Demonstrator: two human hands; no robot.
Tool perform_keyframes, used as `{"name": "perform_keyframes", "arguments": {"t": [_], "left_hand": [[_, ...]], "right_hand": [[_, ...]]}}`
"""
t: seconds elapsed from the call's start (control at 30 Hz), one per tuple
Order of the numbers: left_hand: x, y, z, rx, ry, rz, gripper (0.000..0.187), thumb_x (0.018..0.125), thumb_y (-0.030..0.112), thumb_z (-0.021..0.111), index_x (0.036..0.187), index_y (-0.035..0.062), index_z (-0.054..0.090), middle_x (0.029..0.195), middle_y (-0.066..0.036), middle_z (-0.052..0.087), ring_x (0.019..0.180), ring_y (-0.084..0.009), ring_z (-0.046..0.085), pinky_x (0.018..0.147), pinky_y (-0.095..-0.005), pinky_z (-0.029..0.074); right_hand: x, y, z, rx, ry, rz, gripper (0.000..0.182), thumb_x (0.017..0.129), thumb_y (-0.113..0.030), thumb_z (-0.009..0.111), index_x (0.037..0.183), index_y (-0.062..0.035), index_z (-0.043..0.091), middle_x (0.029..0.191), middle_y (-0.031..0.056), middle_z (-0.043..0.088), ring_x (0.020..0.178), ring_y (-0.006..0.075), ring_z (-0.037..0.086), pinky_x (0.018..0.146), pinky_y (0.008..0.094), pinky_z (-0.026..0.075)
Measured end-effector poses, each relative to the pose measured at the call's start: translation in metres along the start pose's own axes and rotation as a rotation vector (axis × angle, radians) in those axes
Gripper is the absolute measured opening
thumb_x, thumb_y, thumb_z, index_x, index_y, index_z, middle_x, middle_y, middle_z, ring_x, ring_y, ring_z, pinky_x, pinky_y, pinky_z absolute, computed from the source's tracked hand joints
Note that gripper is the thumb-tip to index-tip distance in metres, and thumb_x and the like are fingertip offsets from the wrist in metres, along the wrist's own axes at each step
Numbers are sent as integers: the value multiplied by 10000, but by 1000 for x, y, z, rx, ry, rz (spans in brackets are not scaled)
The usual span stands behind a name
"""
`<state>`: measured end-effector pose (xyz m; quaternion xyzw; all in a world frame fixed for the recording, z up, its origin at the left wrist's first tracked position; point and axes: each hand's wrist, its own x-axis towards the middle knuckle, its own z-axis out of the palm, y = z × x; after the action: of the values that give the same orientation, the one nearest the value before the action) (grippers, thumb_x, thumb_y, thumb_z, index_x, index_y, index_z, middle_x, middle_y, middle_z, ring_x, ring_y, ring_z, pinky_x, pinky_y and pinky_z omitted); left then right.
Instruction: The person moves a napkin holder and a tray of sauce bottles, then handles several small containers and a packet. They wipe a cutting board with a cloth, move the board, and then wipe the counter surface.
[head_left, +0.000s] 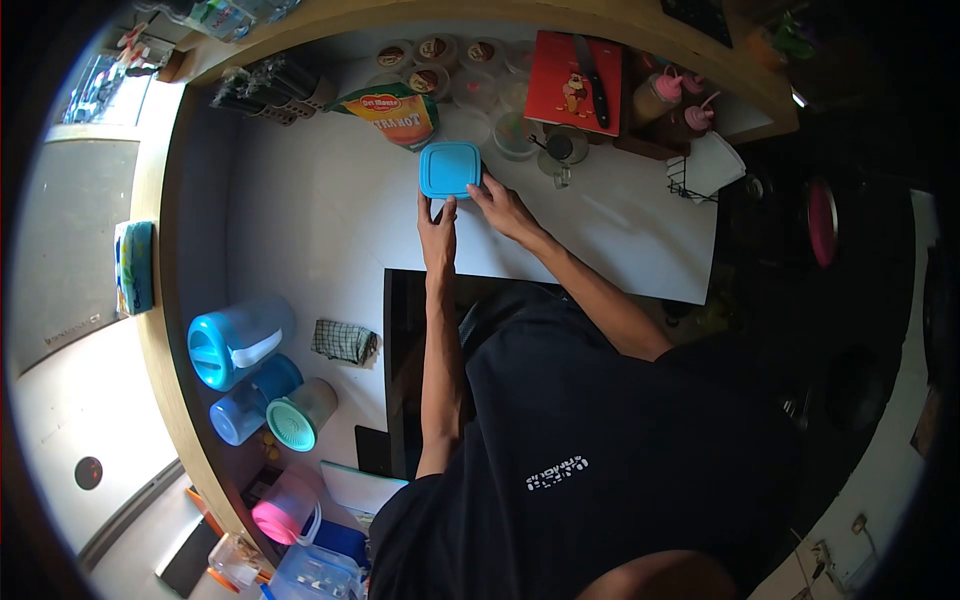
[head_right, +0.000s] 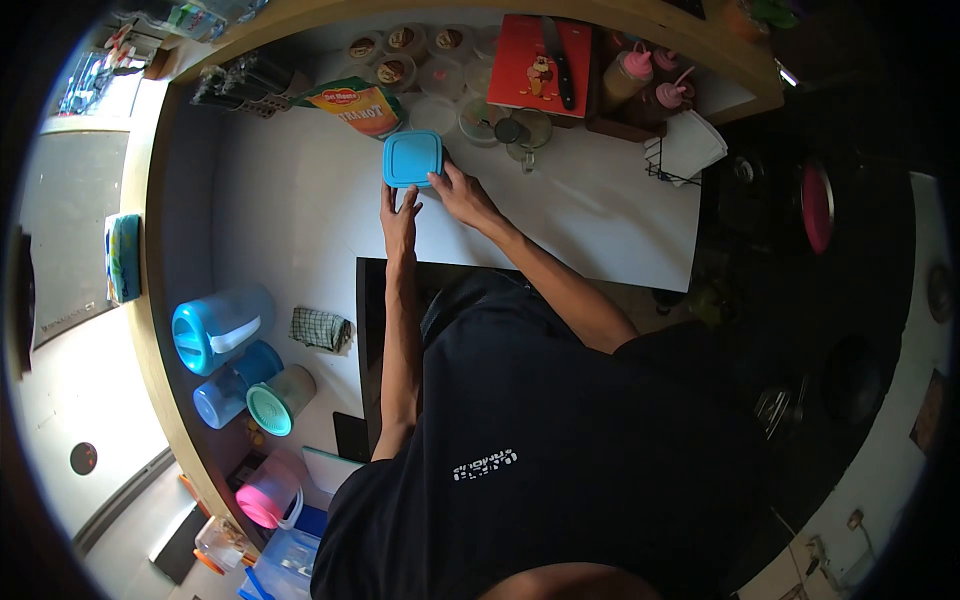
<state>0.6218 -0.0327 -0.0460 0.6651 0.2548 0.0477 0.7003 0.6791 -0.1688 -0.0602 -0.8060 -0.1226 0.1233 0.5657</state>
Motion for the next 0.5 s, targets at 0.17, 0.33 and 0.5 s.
{"name": "perform_keyframes", "arguments": {"t": [0.17,0.33,0.5], "left_hand": [[4,0,1,-20,27,51,677,981,253,615,1543,61,289,1473,-155,472,935,-159,582,782,-306,518],[-2,-8,-4,-41,-33,-25,712,1006,332,581,1574,113,211,1547,-171,372,1252,-311,549,965,-423,500],[-34,-54,-33,-231,-7,-184,656,1000,354,582,1513,29,333,1414,-202,517,1191,-278,599,944,-397,508]], "right_hand": [[9,-3,5,-57,-27,42,486,1016,-391,502,1357,-45,500,1189,231,638,1118,396,610,941,432,471],[5,-4,6,-83,-2,73,508,1010,-434,493,1312,-28,532,1162,236,638,1059,407,619,918,442,475],[-10,16,2,-44,-113,388,544,1019,-481,463,1225,-1,612,1094,122,687,879,235,669,788,341,514]]}}
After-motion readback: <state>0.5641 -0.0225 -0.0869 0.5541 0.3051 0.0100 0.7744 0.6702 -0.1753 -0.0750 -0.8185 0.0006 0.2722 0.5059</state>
